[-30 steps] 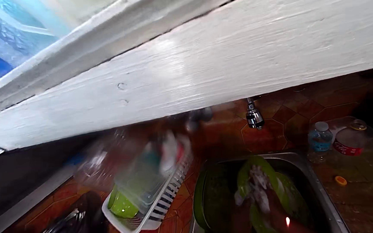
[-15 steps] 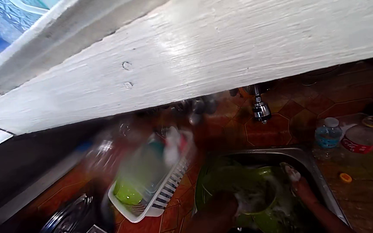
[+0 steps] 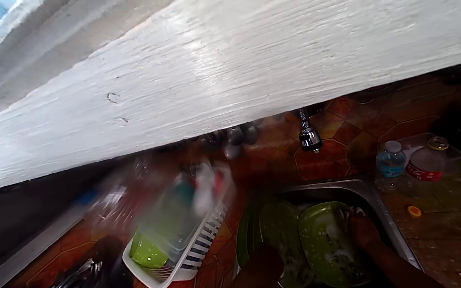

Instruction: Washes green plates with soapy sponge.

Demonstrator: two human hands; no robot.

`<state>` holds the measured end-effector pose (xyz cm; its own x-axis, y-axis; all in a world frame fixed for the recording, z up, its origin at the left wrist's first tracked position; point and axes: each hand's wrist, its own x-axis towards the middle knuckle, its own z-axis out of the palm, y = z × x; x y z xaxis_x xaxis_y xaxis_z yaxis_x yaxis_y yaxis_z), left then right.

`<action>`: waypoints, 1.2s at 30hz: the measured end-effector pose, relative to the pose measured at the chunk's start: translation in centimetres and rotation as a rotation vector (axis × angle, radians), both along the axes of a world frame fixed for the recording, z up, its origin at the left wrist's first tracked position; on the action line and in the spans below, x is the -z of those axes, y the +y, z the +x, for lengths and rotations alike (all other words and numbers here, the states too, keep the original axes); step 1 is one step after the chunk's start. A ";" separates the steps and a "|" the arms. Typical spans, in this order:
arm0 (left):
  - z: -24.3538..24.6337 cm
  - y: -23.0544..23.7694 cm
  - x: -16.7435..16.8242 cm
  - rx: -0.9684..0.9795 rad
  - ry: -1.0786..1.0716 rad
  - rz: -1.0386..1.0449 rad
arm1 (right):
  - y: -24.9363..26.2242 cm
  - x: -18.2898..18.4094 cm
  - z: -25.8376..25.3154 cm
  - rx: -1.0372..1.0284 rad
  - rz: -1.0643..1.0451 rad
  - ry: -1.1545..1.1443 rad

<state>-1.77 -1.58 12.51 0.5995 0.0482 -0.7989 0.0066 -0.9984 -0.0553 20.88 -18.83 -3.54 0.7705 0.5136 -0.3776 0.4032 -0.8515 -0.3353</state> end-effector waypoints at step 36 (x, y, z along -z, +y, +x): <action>9.6 -12.5 3.1 -0.774 -0.737 -0.303 | -0.4 -0.6 0.0 0.185 0.029 0.279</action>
